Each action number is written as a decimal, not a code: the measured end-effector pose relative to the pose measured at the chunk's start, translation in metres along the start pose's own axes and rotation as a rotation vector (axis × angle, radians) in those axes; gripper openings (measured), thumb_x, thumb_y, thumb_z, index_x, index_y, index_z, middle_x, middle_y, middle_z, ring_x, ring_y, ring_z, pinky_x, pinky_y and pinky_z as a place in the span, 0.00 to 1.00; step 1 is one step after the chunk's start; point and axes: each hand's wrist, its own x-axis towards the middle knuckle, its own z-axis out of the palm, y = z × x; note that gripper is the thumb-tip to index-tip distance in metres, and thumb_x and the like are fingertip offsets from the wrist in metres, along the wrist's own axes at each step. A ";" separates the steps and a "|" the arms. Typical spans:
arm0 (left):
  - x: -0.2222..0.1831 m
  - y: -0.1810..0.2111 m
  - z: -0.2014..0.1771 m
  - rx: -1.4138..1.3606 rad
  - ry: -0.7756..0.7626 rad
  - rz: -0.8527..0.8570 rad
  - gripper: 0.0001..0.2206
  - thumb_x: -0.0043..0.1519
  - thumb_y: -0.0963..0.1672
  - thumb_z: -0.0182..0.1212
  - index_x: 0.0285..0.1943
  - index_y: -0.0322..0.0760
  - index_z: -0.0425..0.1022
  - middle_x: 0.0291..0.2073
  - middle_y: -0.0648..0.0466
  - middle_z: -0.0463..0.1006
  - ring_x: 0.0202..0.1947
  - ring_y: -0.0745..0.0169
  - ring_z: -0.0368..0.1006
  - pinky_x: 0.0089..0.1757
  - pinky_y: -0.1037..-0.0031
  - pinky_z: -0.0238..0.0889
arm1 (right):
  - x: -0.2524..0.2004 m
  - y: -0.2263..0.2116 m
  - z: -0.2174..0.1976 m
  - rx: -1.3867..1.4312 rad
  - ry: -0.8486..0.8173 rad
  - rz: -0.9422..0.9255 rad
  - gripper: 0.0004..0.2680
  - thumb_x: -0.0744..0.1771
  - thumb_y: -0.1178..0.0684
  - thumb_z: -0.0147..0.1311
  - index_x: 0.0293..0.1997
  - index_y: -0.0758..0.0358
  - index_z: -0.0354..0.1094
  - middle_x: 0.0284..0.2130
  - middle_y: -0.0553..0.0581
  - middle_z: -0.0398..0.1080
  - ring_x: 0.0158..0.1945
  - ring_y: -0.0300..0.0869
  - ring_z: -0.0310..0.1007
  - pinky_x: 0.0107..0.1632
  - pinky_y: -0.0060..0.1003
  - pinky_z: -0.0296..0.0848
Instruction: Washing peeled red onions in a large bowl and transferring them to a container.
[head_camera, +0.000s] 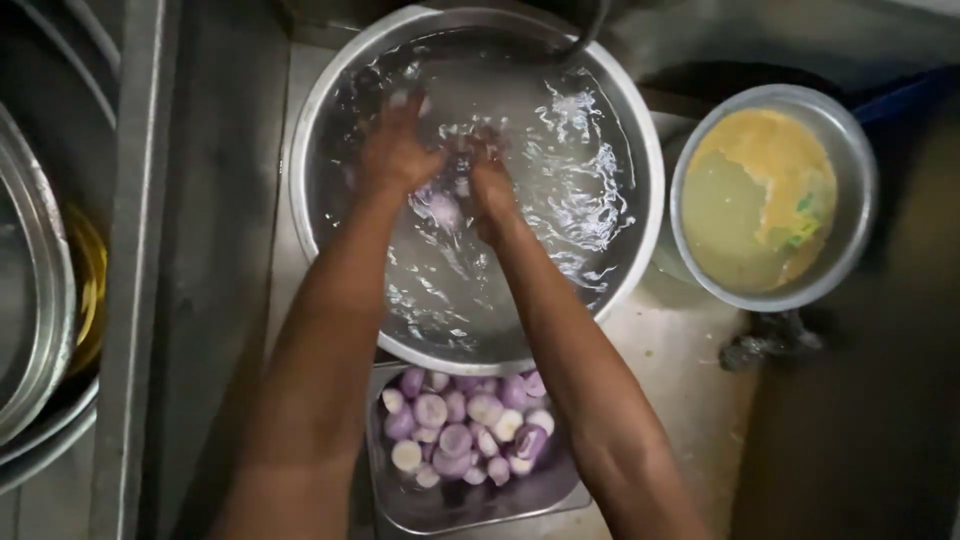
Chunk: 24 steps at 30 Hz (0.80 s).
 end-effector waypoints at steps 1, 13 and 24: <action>0.009 -0.011 0.019 -0.092 0.062 -0.005 0.46 0.55 0.59 0.68 0.80 0.58 0.45 0.77 0.46 0.48 0.75 0.41 0.47 0.68 0.48 0.44 | 0.021 0.022 0.003 0.106 -0.047 -0.066 0.27 0.70 0.32 0.39 0.74 0.62 0.58 0.61 0.71 0.71 0.57 0.60 0.73 0.49 0.51 0.78; -0.056 -0.074 0.108 -0.642 -0.209 -0.323 0.30 0.62 0.56 0.59 0.68 0.37 0.68 0.53 0.43 0.82 0.52 0.54 0.79 0.52 0.59 0.73 | -0.025 0.128 -0.001 0.365 -0.387 -0.205 0.24 0.70 0.39 0.46 0.75 0.49 0.46 0.66 0.49 0.64 0.64 0.39 0.68 0.60 0.40 0.75; -0.149 0.003 0.043 -1.134 -0.618 -0.589 0.35 0.57 0.64 0.49 0.73 0.57 0.62 0.69 0.51 0.67 0.66 0.44 0.65 0.53 0.41 0.62 | -0.166 0.042 -0.003 0.429 -0.086 0.071 0.15 0.69 0.47 0.47 0.63 0.57 0.64 0.55 0.57 0.69 0.56 0.48 0.72 0.54 0.43 0.77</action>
